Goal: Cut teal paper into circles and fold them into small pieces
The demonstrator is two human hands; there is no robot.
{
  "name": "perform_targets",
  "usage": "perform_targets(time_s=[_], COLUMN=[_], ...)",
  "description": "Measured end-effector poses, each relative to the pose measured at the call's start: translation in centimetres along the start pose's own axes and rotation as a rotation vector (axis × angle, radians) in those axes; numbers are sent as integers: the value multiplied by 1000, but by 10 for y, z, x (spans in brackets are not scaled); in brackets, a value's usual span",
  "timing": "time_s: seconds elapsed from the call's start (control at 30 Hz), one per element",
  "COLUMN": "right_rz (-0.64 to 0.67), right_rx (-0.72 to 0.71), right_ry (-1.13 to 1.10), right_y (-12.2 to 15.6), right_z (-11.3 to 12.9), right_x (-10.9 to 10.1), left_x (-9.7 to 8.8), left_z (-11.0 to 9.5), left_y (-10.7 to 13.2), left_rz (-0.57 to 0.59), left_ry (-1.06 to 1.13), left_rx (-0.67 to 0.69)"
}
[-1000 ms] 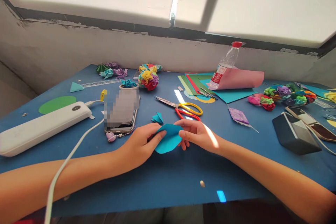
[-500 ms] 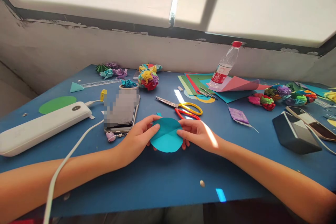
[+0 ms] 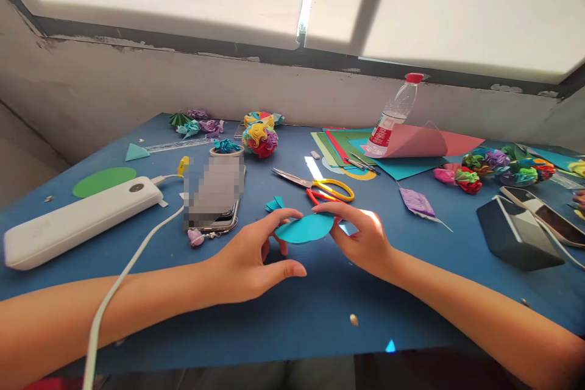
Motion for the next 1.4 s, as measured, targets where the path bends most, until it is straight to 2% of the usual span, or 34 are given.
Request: perform_targets(time_s=[0.1, 0.17, 0.3, 0.47, 0.57, 0.63, 0.7, 0.8, 0.87, 0.97, 1.07, 1.2, 1.27, 1.4], right_rz=[12, 14, 62, 270, 281, 268, 238, 188, 169, 166, 158, 91, 94, 121], right_rx=[-70, -63, 106, 313, 380, 370, 287, 66, -80, -233, -341, -571, -629, -636], right_ry=[13, 3, -112, -348, -406, -394, -337, -241, -194, -127, -34, 181, 229, 238], right_y=[1, 2, 4, 5, 5, 5, 4, 2, 1, 1, 2, 9, 11, 10], right_z=[6, 9, 7, 0, -11, -16, -14, 0, 13, 27, 34, 45, 49, 53], right_x=[4, 6, 11, 30, 32, 31, 26, 17, 13, 9, 8, 9, 11, 12], left_x=[-2, -6, -12, -9, -9, -8, -9, -12, -12, -6, -3, -2, -3, 1], left_z=[-5, -5, 6, 13, 10, 10, 9, 8, 10, 10, 4, 5, 7, 9], left_y=[3, 3, -2, -4, -3, -2, -1, -2, -4, -6, -7, -7, -7, -7], left_rz=[-43, -97, -172, -148, -111, -74, -50, -52, -60, -36, -18, -16, -9, 46], left_ry=[-158, -165, 19, 273, 305, 288, 282, 349, 370, 291, 234, 245, 253, 326], left_rx=[69, 96, 3, -76, -65, -61, -39, 9, -21, -79, -65, -64, -78, -115])
Point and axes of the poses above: each hand's wrist, its own y-axis away from the middle knuckle, its own x-axis out of the palm, z = x × y, the point moved 8 cm from there along -y, towards the middle knuckle, and after that the axes turned 1 degree about z, right-handed, at the moved point
